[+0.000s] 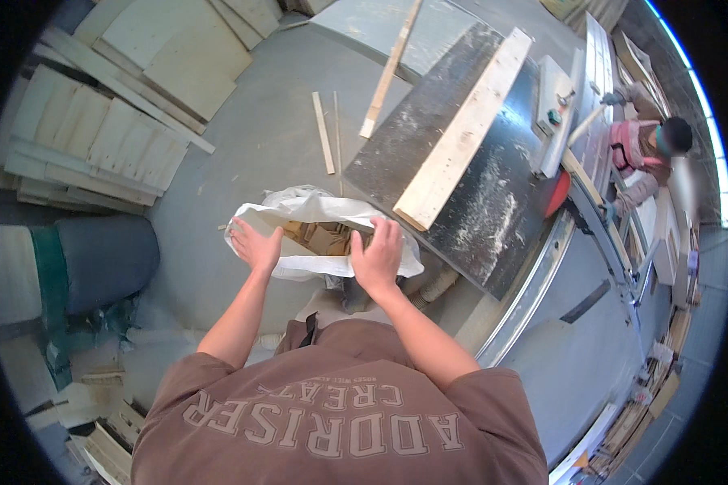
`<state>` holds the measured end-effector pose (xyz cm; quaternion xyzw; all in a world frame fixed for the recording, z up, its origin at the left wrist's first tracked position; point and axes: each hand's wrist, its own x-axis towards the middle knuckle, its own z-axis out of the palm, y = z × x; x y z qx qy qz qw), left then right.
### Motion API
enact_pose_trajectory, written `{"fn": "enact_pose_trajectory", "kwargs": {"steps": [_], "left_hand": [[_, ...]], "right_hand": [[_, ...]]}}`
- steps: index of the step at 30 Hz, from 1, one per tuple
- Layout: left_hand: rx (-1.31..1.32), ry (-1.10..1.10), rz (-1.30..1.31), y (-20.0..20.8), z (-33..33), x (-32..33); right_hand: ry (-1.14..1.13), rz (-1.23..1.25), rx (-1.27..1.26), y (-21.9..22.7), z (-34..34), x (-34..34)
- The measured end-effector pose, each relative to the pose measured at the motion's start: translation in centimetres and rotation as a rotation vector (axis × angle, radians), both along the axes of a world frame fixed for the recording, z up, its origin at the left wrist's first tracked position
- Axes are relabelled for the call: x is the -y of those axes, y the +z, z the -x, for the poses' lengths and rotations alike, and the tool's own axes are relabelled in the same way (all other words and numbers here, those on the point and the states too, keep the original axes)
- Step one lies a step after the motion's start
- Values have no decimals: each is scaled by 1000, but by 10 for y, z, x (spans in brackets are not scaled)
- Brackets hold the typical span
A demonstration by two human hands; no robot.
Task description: The person repeatedly sands small wooden blocks on a table saw surface, turning them over to sand multiple sides. They place finished blocks into a white sack and continue the process with additional blocks.
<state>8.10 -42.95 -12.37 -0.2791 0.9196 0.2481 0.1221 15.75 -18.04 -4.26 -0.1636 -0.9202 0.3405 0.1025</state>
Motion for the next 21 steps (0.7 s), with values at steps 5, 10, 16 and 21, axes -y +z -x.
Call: {"fn": "enact_pose_trajectory", "kwargs": {"steps": [5,10,16,21], "left_hand": [[-68,-160,391,-35,-13,14],[-142,-140,567,-25,-10,36],[76,201,82,-58,41,111],[-377,76,62,-35,85,142]], "right_hand": [[-468,-146,474,-115,-71,-63],[-681,183,802,-249,-75,-116],[-144,296,676,-227,-42,-65],[210,535,315,-55,27,1]]}}
